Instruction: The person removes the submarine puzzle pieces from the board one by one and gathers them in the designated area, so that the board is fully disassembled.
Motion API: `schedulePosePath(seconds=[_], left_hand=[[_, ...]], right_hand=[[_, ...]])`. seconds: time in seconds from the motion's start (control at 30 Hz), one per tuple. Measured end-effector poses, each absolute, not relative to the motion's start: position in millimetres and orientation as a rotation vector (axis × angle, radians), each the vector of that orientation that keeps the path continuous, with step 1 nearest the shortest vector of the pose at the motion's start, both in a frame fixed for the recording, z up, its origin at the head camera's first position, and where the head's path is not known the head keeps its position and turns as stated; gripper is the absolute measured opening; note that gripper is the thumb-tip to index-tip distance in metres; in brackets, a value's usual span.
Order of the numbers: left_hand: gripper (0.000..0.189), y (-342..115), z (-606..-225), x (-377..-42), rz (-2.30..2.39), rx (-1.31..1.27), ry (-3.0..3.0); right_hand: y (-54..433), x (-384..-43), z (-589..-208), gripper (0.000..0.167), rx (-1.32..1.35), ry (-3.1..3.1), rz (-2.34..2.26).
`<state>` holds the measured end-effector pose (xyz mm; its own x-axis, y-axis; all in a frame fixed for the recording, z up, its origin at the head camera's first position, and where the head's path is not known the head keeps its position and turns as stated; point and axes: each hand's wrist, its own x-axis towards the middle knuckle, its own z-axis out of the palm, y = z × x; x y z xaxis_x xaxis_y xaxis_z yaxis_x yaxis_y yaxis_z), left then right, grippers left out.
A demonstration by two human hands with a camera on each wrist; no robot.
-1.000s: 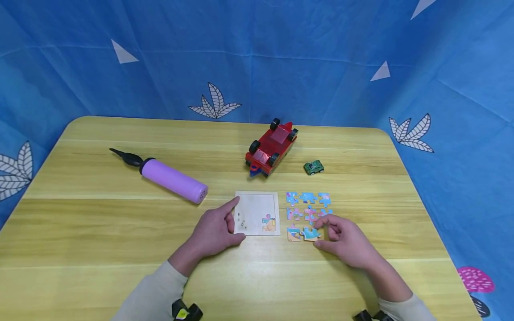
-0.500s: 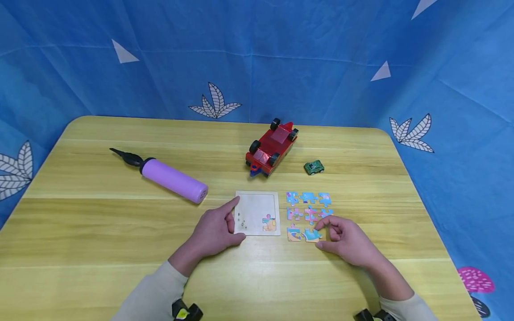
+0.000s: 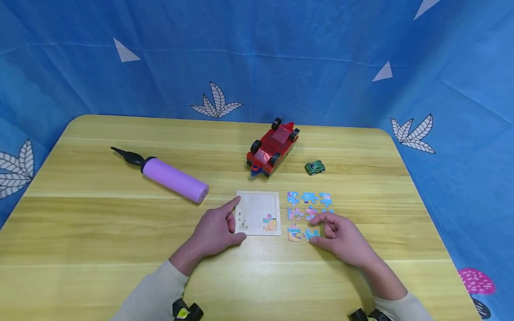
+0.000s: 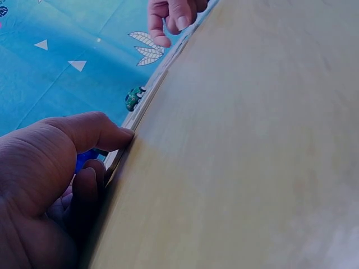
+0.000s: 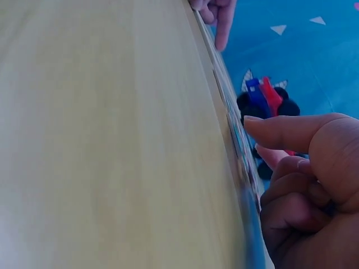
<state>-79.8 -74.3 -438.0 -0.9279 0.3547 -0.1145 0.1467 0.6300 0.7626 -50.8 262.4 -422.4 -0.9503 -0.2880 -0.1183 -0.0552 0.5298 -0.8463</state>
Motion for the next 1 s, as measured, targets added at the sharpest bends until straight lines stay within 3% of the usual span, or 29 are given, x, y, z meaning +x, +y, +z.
schedulePosePath(seconds=[1.0], left_hand=[[0.091,-75,-439,-80,1.178,0.412,2.602]], right_hand=[[184,-80,-423,0.029,-0.377,2.587,-1.191]])
